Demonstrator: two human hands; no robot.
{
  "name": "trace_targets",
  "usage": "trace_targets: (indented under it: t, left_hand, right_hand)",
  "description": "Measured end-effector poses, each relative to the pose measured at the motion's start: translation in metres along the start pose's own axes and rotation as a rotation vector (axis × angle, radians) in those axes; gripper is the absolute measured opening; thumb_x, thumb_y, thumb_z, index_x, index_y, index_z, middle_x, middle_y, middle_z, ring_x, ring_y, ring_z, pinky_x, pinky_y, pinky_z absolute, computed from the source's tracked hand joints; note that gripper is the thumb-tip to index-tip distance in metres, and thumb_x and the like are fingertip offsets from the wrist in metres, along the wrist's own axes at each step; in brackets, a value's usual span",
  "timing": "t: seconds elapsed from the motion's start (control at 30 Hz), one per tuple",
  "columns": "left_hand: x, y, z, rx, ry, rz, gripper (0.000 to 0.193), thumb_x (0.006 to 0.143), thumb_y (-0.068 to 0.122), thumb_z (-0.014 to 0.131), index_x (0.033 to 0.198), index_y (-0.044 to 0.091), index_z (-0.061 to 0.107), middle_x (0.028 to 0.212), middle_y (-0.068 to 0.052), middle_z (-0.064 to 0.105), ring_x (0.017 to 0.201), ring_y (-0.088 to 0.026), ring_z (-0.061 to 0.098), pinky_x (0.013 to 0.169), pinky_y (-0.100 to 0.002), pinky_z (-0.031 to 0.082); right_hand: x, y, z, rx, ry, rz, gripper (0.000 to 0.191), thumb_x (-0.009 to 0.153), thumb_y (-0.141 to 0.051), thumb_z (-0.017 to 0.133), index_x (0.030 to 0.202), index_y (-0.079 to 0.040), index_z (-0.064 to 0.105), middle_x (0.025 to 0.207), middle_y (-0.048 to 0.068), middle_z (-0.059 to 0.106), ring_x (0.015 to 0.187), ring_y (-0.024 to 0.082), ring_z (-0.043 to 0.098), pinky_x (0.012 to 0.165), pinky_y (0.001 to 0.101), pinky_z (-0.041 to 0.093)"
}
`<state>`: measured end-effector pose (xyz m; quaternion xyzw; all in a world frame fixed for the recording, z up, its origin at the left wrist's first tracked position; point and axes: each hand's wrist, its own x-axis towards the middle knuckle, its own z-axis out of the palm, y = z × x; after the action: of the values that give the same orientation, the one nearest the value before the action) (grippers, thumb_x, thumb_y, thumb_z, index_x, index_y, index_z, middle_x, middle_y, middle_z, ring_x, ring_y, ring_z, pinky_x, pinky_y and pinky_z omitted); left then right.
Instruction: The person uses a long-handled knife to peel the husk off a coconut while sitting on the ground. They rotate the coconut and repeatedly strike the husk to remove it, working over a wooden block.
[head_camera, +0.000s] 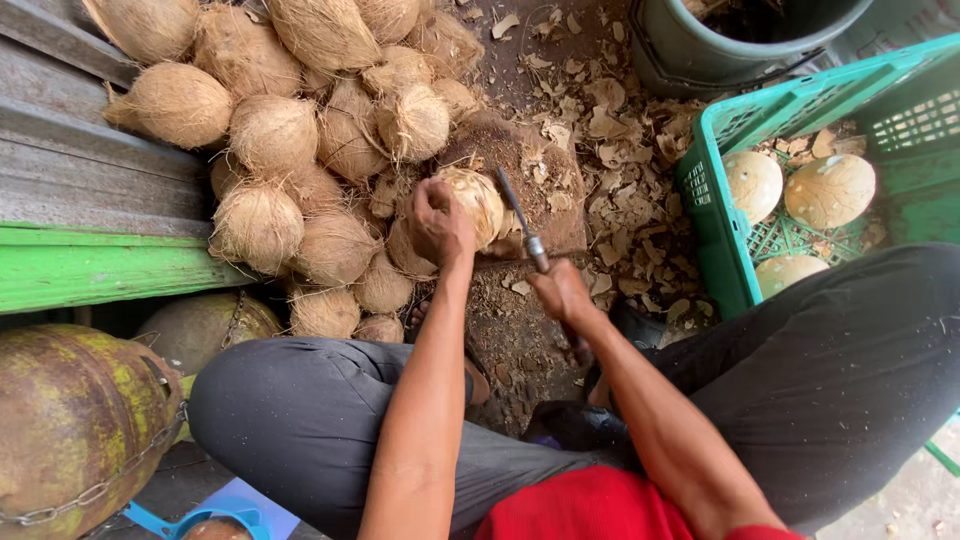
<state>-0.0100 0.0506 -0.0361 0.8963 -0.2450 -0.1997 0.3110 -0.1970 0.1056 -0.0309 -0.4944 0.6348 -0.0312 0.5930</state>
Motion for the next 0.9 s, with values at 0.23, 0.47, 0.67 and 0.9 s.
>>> trace_targets:
  t: [0.23,0.47,0.67,0.9]
  left_hand:
    - [0.014,-0.005,-0.014,0.185,0.079,0.496,0.084,0.074,0.069,0.079,0.133,0.012,0.062,0.135,-0.022,0.060,0.115,-0.036,0.063,0.079,-0.049,0.057]
    - [0.021,0.013,-0.038,-0.290,-0.412,-0.110,0.086,0.070,0.064,0.078,0.135,0.011,0.060,0.111,-0.016,0.073,0.084,-0.021,0.073,0.065,-0.032,0.057]
    - [0.010,0.044,-0.037,-0.174,-0.283,-0.375,0.073,0.079,0.070,0.062,0.125,0.014,0.067,0.087,-0.006,0.074,0.052,-0.012,0.049,0.045,-0.028,0.036]
    - [0.003,0.048,-0.023,-0.296,-0.213,-0.471,0.059,0.088,0.068,0.061,0.116,0.016,0.056,0.075,-0.008,0.062,0.055,-0.015,0.049,0.053,-0.031,0.043]
  right_hand:
    - [-0.003,0.005,-0.010,0.016,0.124,-0.085,0.028,0.093,-0.035,0.066,0.098,-0.008,0.062,0.068,0.005,0.061,0.056,0.017,0.058,0.054,0.0395,0.050]
    - [-0.035,-0.018,-0.036,-0.049,0.234,-0.407,0.020,0.098,-0.027,0.063,0.101,-0.007,0.058,0.074,0.008,0.065,0.061,0.018,0.062,0.059,0.0406,0.054]
    - [-0.045,-0.033,-0.026,-0.064,0.267,-0.449,0.014,0.098,-0.020,0.058,0.106,-0.009,0.054,0.068,0.007,0.064,0.051,0.016,0.061,0.048,0.0369,0.057]
    - [-0.043,-0.024,-0.018,-0.011,0.226,-0.452,0.012,0.100,-0.020,0.059,0.093,-0.010,0.060,0.064,0.004,0.061,0.045,0.012,0.054,0.041,0.0339,0.054]
